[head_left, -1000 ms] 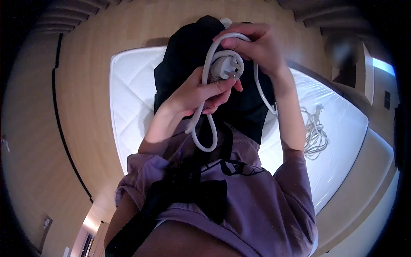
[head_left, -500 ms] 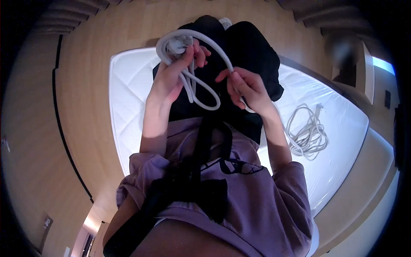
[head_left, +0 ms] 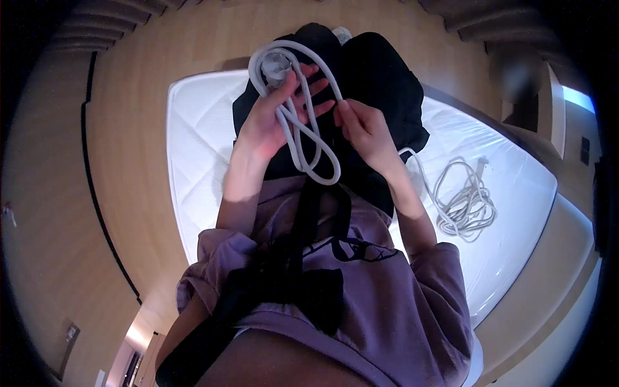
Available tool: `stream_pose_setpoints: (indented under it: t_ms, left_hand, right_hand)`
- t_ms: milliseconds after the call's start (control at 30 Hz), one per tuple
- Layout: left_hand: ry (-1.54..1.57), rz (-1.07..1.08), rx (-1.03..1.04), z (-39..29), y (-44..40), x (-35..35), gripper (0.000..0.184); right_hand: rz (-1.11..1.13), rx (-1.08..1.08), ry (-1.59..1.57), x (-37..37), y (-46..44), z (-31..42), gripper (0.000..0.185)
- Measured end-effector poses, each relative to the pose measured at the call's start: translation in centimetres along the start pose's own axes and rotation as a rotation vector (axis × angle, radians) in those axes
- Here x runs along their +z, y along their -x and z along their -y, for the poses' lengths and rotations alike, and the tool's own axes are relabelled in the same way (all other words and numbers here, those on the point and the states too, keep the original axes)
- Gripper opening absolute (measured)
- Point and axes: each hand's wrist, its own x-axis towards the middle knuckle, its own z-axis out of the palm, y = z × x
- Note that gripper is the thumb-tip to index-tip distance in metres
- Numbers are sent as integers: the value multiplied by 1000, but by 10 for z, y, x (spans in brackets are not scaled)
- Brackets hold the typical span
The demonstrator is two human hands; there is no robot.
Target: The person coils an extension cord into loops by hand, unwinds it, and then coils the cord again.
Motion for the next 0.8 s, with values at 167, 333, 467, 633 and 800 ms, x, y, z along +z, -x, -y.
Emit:
stream_pose_setpoints:
  t_ms: [167, 333, 467, 633, 800]
  left_hand:
    - [119, 165, 59, 5, -7, 7, 50]
    - [-182, 155, 12, 1, -6, -6, 55]
    - [95, 209, -20, 11, -6, -2, 57]
    - [52, 195, -40, 13, -6, -6, 55]
    - [86, 134, -77, 21, -3, -5, 43]
  right_hand:
    - [36, -35, 66, 5, -4, -7, 29]
    - [71, -6, 171, 14, -1, -10, 29]
    - [116, -60, 262, 15, 4, -6, 23]
    - [286, -48, 240, 12, 7, 1, 21]
    - [413, -72, 94, 12, 6, -18, 29]
